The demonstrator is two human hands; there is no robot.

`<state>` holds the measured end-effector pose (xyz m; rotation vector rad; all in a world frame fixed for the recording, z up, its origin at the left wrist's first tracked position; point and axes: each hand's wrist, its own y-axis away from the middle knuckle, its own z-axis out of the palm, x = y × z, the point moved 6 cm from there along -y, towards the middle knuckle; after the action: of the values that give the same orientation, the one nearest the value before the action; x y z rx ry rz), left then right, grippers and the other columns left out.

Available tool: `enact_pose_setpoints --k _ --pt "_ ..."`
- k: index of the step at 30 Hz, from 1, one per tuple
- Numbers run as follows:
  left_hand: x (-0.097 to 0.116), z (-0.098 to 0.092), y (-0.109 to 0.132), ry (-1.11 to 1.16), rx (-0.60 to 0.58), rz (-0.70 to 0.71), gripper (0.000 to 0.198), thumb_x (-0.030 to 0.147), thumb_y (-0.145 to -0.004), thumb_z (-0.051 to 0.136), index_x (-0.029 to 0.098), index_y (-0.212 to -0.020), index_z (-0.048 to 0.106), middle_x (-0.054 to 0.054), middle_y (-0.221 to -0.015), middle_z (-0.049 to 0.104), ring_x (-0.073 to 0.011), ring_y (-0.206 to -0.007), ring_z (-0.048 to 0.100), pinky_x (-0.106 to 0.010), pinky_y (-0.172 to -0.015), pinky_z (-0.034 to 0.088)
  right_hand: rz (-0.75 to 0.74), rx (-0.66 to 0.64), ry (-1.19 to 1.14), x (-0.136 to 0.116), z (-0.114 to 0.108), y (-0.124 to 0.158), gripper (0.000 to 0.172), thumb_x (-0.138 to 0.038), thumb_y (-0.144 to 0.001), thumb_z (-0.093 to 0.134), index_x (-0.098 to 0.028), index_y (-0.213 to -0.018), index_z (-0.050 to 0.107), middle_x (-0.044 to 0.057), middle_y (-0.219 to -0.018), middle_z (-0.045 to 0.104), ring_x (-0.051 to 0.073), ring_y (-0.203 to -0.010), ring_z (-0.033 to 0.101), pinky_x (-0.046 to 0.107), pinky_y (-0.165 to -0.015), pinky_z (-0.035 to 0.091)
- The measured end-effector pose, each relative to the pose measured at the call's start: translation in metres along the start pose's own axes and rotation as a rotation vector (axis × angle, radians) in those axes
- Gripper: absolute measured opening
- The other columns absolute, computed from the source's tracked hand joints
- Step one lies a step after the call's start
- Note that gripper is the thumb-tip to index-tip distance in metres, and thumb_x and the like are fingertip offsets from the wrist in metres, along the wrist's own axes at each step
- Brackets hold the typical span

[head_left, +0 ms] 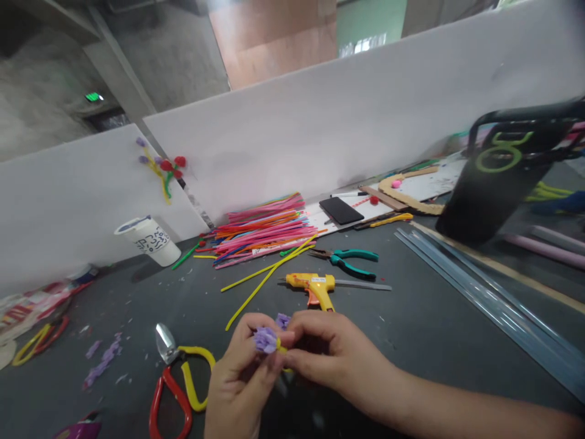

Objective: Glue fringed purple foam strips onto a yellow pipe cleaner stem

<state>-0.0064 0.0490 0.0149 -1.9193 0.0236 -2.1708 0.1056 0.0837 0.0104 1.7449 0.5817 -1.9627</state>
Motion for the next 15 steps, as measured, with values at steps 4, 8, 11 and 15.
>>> enact_pose_setpoints --k 4,8,11,15 --pt "-0.009 0.007 0.001 0.207 0.041 -0.23 0.01 0.026 -0.063 0.078 0.018 -0.066 0.075 -0.002 -0.081 0.055 -0.0169 -0.079 0.057 -0.026 -0.075 0.047 -0.164 0.078 0.228 -0.006 -0.004 0.003 0.013 -0.025 -0.074 0.057 -0.017 -0.064 0.054 -0.002 -0.063 0.05 0.011 -0.057 0.047 0.022 -0.052 0.036" --pt "-0.009 0.002 -0.002 0.253 0.083 -0.354 0.017 0.029 -0.059 0.08 0.014 -0.06 0.072 -0.002 -0.074 0.061 -0.008 -0.061 0.053 -0.016 -0.059 0.044 -0.268 0.058 0.377 -0.018 -0.009 0.005 0.018 -0.027 -0.079 0.057 -0.016 -0.064 0.057 -0.001 -0.062 0.052 0.012 -0.059 0.048 0.022 -0.056 0.036" --pt "-0.008 -0.002 -0.004 0.158 0.076 -0.389 0.019 0.033 -0.065 0.076 0.014 -0.066 0.071 0.0 -0.057 0.062 -0.0006 -0.038 0.036 -0.012 -0.039 0.026 -0.284 0.126 0.432 -0.026 -0.017 0.004 0.018 -0.024 -0.083 0.055 -0.017 -0.066 0.057 -0.001 -0.063 0.054 0.011 -0.058 0.048 0.021 -0.054 0.037" --pt "-0.009 0.0 0.001 -0.023 0.039 -0.367 0.026 0.039 -0.067 0.072 0.014 -0.066 0.068 -0.001 -0.053 0.063 -0.002 -0.034 0.036 -0.013 -0.034 0.022 -0.412 0.21 0.445 -0.035 -0.023 0.009 0.005 -0.016 -0.081 0.057 -0.018 -0.078 0.055 -0.002 -0.069 0.053 0.009 -0.056 0.048 0.018 -0.05 0.039"
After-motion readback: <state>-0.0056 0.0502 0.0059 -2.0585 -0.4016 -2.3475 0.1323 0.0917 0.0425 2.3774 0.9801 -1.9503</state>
